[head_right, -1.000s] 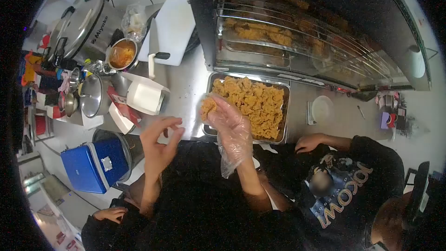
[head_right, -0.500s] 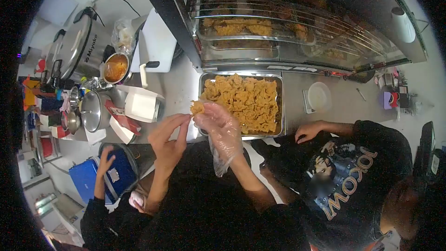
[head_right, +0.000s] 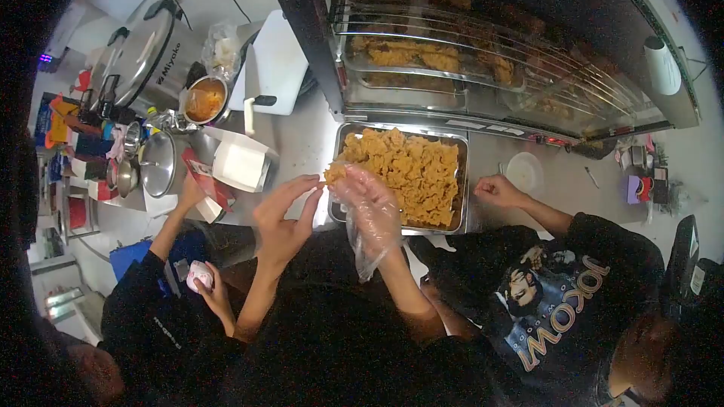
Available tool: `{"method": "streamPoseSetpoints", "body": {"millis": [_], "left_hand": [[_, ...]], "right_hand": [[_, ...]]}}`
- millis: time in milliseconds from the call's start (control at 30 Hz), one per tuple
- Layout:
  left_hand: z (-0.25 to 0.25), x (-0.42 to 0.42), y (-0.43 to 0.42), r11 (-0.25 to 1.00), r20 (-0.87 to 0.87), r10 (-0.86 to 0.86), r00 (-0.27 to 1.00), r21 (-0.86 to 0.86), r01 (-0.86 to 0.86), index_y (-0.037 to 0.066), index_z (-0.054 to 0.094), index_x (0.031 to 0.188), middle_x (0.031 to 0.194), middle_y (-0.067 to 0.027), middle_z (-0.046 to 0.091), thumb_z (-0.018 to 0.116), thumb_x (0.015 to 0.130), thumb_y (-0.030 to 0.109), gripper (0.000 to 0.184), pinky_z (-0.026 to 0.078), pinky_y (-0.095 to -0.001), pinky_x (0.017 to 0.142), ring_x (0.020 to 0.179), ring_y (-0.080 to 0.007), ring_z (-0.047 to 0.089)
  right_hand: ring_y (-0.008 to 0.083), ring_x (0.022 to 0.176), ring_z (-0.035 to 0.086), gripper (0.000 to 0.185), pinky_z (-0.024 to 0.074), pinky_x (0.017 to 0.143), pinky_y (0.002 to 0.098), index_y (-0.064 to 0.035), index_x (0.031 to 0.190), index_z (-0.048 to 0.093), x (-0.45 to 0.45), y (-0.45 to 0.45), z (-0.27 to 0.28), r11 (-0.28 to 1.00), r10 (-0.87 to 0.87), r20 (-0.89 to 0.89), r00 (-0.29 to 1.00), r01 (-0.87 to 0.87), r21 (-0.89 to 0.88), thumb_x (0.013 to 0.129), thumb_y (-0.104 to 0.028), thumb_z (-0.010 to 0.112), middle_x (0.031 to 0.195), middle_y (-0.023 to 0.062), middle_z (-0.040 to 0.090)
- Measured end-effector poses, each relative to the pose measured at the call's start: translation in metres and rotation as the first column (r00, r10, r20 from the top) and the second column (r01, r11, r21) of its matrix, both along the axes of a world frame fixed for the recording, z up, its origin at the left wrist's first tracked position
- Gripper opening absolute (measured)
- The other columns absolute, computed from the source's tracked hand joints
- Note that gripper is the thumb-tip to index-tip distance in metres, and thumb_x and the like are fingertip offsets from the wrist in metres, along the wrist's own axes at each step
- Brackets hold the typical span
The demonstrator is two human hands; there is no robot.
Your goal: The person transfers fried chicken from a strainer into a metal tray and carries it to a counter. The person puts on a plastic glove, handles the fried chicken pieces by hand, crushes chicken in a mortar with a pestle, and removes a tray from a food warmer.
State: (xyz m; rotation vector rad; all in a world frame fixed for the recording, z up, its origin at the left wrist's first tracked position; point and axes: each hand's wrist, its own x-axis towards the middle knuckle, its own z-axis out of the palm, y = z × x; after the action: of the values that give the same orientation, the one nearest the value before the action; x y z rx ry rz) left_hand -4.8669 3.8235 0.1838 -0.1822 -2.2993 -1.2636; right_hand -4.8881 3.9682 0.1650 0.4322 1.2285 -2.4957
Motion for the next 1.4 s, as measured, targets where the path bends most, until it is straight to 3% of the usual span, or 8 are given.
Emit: {"method": "streamPoseSetpoints", "body": {"millis": [167,233,333,467,533,667,1033,1400], "left_hand": [[-0.009,0.007,-0.001,0.999,0.045,0.01,0.999,0.035,-0.011,-0.004,0.068,0.095,0.093,-0.0142,0.071,0.069,0.079,-0.007,0.016,0.055,-0.0293,0.075,0.084,-0.0221,0.07],[-0.013,0.007,0.003,0.895,0.271,0.012,0.963,0.427,-0.131,-0.007,0.067,0.096,0.094,-0.0129,0.071,0.068,0.08,-0.007,0.016,0.055,-0.0273,0.077,0.086,-0.0171,0.069],[-0.018,0.007,0.003,0.821,0.289,-0.034,0.957,0.554,-0.138,-0.008,0.066,0.098,0.095,-0.0122,0.07,0.068,0.08,-0.008,0.017,0.056,-0.0266,0.077,0.087,-0.0152,0.067],[-0.019,0.011,0.003,0.898,0.236,-0.09,0.968,0.439,-0.024,-0.007,0.067,0.098,0.094,-0.0127,0.071,0.07,0.079,-0.006,0.019,0.056,-0.0266,0.075,0.084,-0.0158,0.069],[-0.019,0.013,0.002,0.986,0.188,-0.059,0.98,0.167,0.027,-0.006,0.067,0.1,0.092,-0.0131,0.071,0.071,0.079,-0.005,0.022,0.056,-0.0267,0.074,0.082,-0.0159,0.07],[-0.017,0.017,0.005,0.989,0.203,-0.066,0.977,0.146,0.036,-0.006,0.067,0.101,0.091,-0.0134,0.071,0.071,0.078,-0.004,0.023,0.055,-0.0263,0.074,0.08,-0.0159,0.07],[-0.029,0.029,0.022,0.808,0.417,-0.137,0.899,0.572,-0.143,-0.006,0.066,0.104,0.089,-0.0103,0.07,0.068,0.084,-0.001,0.021,0.054,-0.0244,0.072,0.08,-0.0118,0.067],[-0.021,0.03,0.031,0.955,0.229,0.129,0.965,0.233,-0.183,-0.004,0.067,0.103,0.086,-0.0137,0.071,0.068,0.082,-0.002,0.02,0.055,-0.0264,0.069,0.075,-0.017,0.069]], "right_hand": [[0.0185,0.097,0.065,0.033,0.0518,0.086,0.0284,0.0043,0.12,0.056,0.001,0.002,0.001,1.0,0.023,0.014,1.0,-0.023,0.011,0.088,-0.003,0.063,0.112,0.0154,0.064],[0.0178,0.096,0.065,0.033,0.0519,0.085,0.0279,0.0044,0.119,0.057,0.0,0.004,0.003,0.997,0.076,-0.043,0.996,-0.077,-0.01,0.087,-0.001,0.061,0.109,0.0145,0.065],[0.0174,0.094,0.064,0.031,0.0521,0.085,0.028,0.0036,0.116,0.058,0.0,0.006,0.001,0.994,0.112,-0.026,0.993,-0.112,-0.002,0.085,0.002,0.059,0.106,0.0136,0.066],[0.0167,0.093,0.064,0.027,0.0519,0.086,0.0281,0.0023,0.112,0.06,0.0,0.011,-0.005,0.99,0.137,-0.129,0.982,-0.138,0.007,0.085,0.003,0.058,0.103,0.0123,0.066],[0.0161,0.093,0.063,0.022,0.0516,0.086,0.0278,0.0015,0.108,0.061,0.001,0.015,-0.002,0.985,0.157,-0.006,0.988,-0.157,-0.075,0.086,0.002,0.059,0.103,0.0111,0.066],[0.0162,0.092,0.064,0.022,0.053,0.082,0.028,0.0017,0.107,0.061,0.011,0.019,-0.002,0.993,0.107,-0.072,0.992,-0.11,-0.037,0.085,0.003,0.061,0.1,0.0104,0.066],[0.0172,0.087,0.064,0.018,0.0552,0.079,0.0294,0.0008,0.095,0.062,0.016,0.033,-0.021,0.99,0.143,-0.154,0.978,-0.14,0.027,0.08,0.01,0.061,0.099,0.0115,0.066],[0.0149,0.095,0.064,0.022,0.0542,0.082,0.028,-0.0005,0.103,0.064,0.013,0.038,-0.019,0.907,0.351,-0.351,0.868,-0.222,0.357,0.082,0.002,0.068,0.105,0.0085,0.066]]}}
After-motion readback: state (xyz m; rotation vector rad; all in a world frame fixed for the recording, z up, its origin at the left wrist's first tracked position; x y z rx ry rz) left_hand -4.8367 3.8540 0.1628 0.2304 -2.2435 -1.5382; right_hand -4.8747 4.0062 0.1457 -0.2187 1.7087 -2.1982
